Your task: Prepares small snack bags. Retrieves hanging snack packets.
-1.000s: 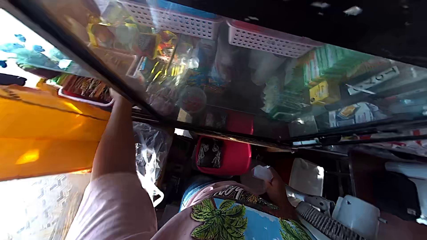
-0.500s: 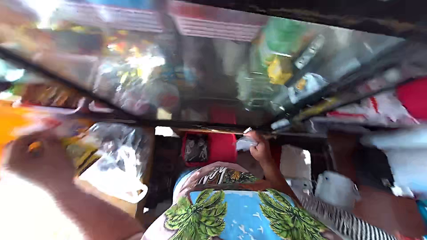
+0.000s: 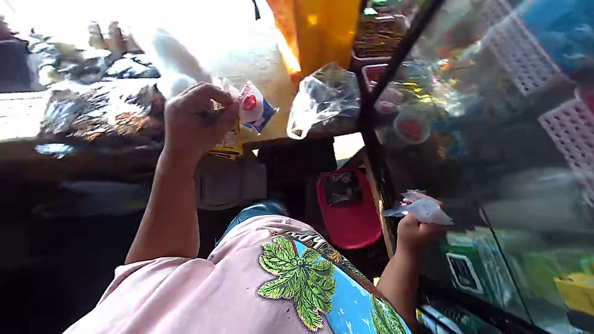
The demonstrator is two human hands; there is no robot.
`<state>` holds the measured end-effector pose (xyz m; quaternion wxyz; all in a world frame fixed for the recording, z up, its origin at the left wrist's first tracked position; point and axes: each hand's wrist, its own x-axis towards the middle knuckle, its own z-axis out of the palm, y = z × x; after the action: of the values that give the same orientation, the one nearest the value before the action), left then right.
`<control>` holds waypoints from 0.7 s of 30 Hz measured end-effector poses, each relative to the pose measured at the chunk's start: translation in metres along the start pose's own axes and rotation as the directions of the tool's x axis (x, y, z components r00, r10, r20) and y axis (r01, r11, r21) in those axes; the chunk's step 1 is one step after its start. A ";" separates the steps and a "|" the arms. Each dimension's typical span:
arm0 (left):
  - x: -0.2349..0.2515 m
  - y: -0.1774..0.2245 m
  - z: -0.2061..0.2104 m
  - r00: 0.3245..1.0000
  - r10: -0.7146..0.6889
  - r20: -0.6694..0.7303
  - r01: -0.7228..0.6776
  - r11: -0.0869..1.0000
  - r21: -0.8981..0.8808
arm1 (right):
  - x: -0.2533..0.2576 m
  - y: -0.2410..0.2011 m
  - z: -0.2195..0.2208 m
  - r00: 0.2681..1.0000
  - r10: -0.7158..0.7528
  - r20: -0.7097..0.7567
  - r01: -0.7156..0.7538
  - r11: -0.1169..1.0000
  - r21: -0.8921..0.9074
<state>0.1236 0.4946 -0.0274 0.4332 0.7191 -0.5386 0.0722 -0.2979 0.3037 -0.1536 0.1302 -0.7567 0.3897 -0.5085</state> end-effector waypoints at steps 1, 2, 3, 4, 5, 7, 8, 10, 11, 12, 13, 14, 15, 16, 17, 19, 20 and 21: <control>-0.017 0.008 -0.017 0.999 -0.033 -0.022 0.033 0.999 0.037 | 0.001 -0.009 0.012 0.998 -0.011 0.066 0.009 0.999 0.033; -0.034 0.014 -0.033 0.999 -0.044 -0.033 0.046 0.997 0.068 | 0.001 -0.023 0.025 0.992 -0.026 0.123 0.016 0.996 0.083; -0.049 0.019 -0.047 0.999 -0.040 -0.034 0.043 0.995 0.094 | 0.001 -0.038 0.039 0.984 -0.044 0.170 0.015 0.986 0.167; -0.065 0.022 -0.059 0.999 -0.031 -0.029 0.035 0.993 0.114 | -0.002 -0.058 0.053 0.975 -0.067 0.212 0.007 0.962 0.274; -0.081 0.022 -0.069 0.999 -0.019 -0.026 0.022 0.992 0.123 | -0.006 -0.081 0.066 0.962 -0.091 0.258 -0.018 0.920 0.392; -0.111 0.015 -0.082 1.000 0.008 -0.018 -0.006 0.994 0.110 | -0.020 -0.130 0.090 0.914 -0.188 0.360 -0.068 0.802 0.593; -0.124 0.009 -0.087 1.000 0.008 -0.008 -0.007 0.994 0.105 | -0.029 -0.153 0.102 0.879 -0.236 0.414 -0.103 0.754 0.649; -0.146 -0.003 -0.099 1.000 -0.004 0.026 0.001 0.994 0.114 | -0.051 -0.193 0.130 0.798 -0.307 0.518 -0.167 0.713 0.681; -0.156 -0.011 -0.105 0.999 0.010 0.048 -0.015 0.993 0.117 | -0.061 -0.213 0.141 0.737 -0.318 0.597 -0.194 0.747 0.636; -0.168 -0.018 -0.114 0.997 0.029 0.076 -0.037 0.994 0.106 | -0.071 -0.236 0.150 0.650 -0.306 0.696 -0.220 0.800 0.558; -0.181 -0.025 -0.124 0.993 0.043 0.108 -0.052 0.995 0.083 | -0.079 -0.261 0.157 0.542 -0.284 0.791 -0.249 0.845 0.474; -0.197 -0.033 -0.136 0.989 0.051 0.141 -0.059 0.997 0.054 | -0.091 -0.284 0.165 0.449 -0.272 0.851 -0.266 0.869 0.418; -0.215 -0.042 -0.148 0.985 0.046 0.165 -0.050 0.999 0.019 | -0.106 -0.304 0.176 0.369 -0.297 0.881 -0.294 0.862 0.413; -0.236 -0.053 -0.162 0.984 0.030 0.173 -0.028 1.000 -0.013 | -0.125 -0.319 0.190 0.304 -0.353 0.885 -0.345 0.825 0.448; -0.259 -0.067 -0.177 0.986 0.007 0.165 0.000 0.999 -0.044 | -0.147 -0.335 0.205 0.276 -0.394 0.877 -0.408 0.778 0.478; -0.304 -0.100 -0.212 0.991 -0.077 0.111 0.088 0.992 -0.093 | -0.188 -0.378 0.234 0.216 -0.432 0.875 -0.511 0.714 0.479; -0.326 -0.117 -0.229 0.990 -0.127 0.067 0.134 0.984 -0.120 | -0.207 -0.400 0.245 0.185 -0.425 0.886 -0.541 0.708 0.453; -0.349 -0.132 -0.245 0.985 -0.172 0.025 0.174 0.973 -0.150 | -0.225 -0.421 0.254 0.171 -0.419 0.892 -0.549 0.711 0.440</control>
<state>0.1801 0.9205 -0.1475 0.4881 0.7285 -0.4805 -0.0114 0.0758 0.6942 -0.1688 0.6470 -0.7622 0.0212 0.0064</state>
